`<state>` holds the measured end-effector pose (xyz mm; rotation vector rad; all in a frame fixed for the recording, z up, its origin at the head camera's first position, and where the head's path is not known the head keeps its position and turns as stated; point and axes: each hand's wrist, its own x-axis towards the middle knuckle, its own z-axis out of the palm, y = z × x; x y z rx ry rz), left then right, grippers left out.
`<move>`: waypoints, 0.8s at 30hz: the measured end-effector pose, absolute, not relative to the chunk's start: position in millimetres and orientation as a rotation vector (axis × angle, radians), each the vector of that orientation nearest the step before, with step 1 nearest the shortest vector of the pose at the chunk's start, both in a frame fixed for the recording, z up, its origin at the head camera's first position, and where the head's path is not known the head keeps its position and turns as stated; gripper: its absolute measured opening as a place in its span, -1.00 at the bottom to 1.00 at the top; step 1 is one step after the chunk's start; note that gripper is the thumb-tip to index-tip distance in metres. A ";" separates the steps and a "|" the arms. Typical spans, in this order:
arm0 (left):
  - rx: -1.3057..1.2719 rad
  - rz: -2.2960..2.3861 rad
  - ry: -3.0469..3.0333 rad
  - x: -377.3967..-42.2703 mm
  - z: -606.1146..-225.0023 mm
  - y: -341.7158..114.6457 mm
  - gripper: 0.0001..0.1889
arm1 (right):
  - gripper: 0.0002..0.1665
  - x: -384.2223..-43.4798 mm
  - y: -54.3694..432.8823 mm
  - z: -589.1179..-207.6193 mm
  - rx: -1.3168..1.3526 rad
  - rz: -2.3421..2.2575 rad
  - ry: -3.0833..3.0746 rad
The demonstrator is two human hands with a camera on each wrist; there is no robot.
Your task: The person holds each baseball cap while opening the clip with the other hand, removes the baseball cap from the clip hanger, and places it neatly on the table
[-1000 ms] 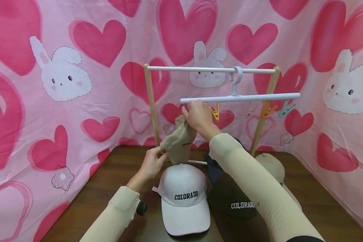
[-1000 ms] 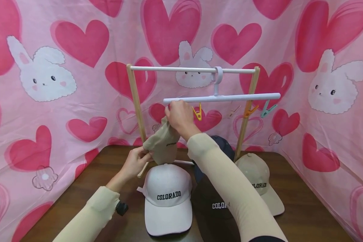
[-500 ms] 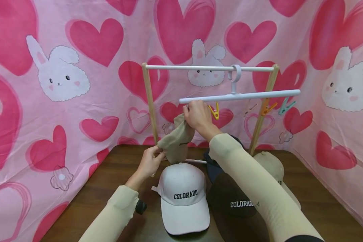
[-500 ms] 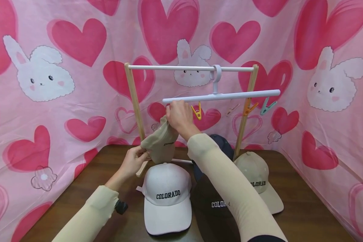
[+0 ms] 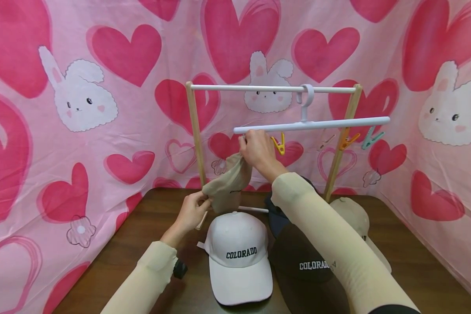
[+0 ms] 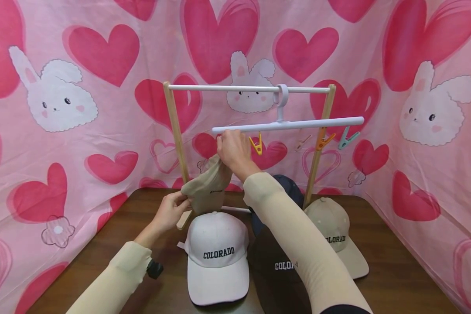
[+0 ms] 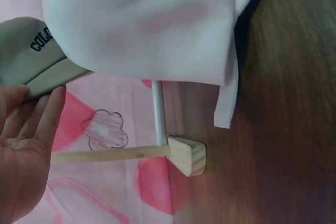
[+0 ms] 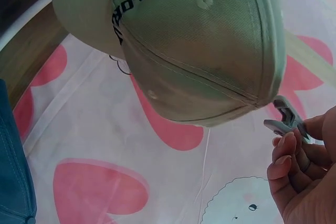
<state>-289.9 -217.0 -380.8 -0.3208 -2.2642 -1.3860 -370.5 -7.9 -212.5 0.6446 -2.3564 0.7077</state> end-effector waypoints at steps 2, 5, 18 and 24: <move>-0.319 -1.404 -2.264 -290.4 -382.2 -218.8 -0.85 | -0.70 -369.9 -8.5 -212.6 0.637 0.722 -2.372; -0.314 -1.437 -2.260 -291.0 -384.5 -221.3 -0.84 | -0.68 -368.6 -9.8 -213.5 0.625 0.724 -2.404; -0.266 -1.366 -2.302 -294.0 -397.3 -229.6 -0.80 | -0.59 -366.1 -12.1 -220.6 0.562 0.706 -2.436; -0.234 -1.331 -2.322 -295.6 -398.8 -232.8 -0.78 | -0.54 -366.3 -8.8 -224.4 0.544 0.675 -2.424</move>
